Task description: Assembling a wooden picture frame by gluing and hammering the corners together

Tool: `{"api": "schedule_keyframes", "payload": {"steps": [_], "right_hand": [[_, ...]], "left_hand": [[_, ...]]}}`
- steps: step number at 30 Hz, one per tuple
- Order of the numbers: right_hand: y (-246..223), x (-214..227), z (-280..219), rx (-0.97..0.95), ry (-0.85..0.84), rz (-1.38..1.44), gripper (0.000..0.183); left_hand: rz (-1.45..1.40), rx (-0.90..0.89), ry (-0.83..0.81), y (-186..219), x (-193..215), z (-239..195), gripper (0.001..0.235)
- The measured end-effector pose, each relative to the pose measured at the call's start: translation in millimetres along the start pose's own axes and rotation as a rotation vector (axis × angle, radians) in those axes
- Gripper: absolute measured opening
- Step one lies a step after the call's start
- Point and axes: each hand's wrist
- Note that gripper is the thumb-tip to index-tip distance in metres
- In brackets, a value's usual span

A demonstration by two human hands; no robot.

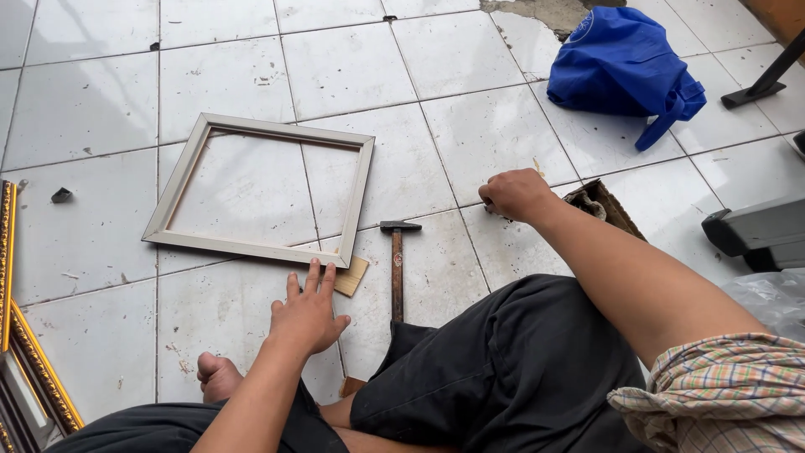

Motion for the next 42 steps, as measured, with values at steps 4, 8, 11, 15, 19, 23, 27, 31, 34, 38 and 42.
{"api": "schedule_keyframes", "payload": {"steps": [4, 8, 11, 15, 19, 23, 27, 31, 34, 38, 42], "right_hand": [[-1.8, 0.0, 15.0, -0.194, 0.133, 0.285, 0.012], [-27.6, 22.2, 44.4, -0.248, 0.285, 0.518, 0.014], [-66.8, 54.8, 54.0, -0.142, 0.450, 0.683, 0.014], [-120.0, 80.6, 48.2, -0.030, 0.558, 0.918, 0.014], [-160.2, 67.2, 44.5, 0.010, 0.511, 1.052, 0.016], [-179.4, 57.2, 40.6, 0.050, 0.427, 1.022, 0.018], [-188.0, 56.5, 44.8, 0.107, 0.426, 1.013, 0.017], [-195.0, 57.6, 48.4, 0.129, 0.449, 1.038, 0.018], [-192.3, 39.1, 61.3, 0.183, 0.543, 0.969, 0.013], [-188.4, 25.0, 68.5, 0.182, 0.539, 1.071, 0.012], [-186.0, 20.6, 71.3, 0.180, 0.515, 1.119, 0.012]], "left_hand": [[-0.015, -0.004, -0.002, 0.2, 1.5, -3.2, 0.078], [-0.026, 0.002, -0.018, -0.4, -2.2, -2.3, 0.080], [-0.026, 0.014, -0.010, -3.4, -0.9, -5.8, 0.081], [-0.040, 0.017, 0.007, -4.4, -0.7, -5.0, 0.080], [-0.034, 0.016, -0.008, -4.8, 1.5, -6.5, 0.082], [-0.043, 0.009, -0.009, -3.7, 5.9, -11.2, 0.084], [-0.043, 0.002, 0.017, -3.2, 8.4, -8.7, 0.083], [-0.060, 0.020, -0.010, -2.5, 7.6, -6.5, 0.081], [-0.062, 0.012, -0.004, -2.0, 5.1, -3.6, 0.084], [-0.071, -0.020, -0.009, 0.1, 5.6, -3.4, 0.082], [-0.071, -0.036, -0.016, 2.2, 1.4, 0.5, 0.081]]}}
Point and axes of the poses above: each hand's wrist, its own z-axis towards the middle knuckle, its own x-axis out of the back of the hand, y = z × x, and after that the axes turned 15 degrees about x, right-handed
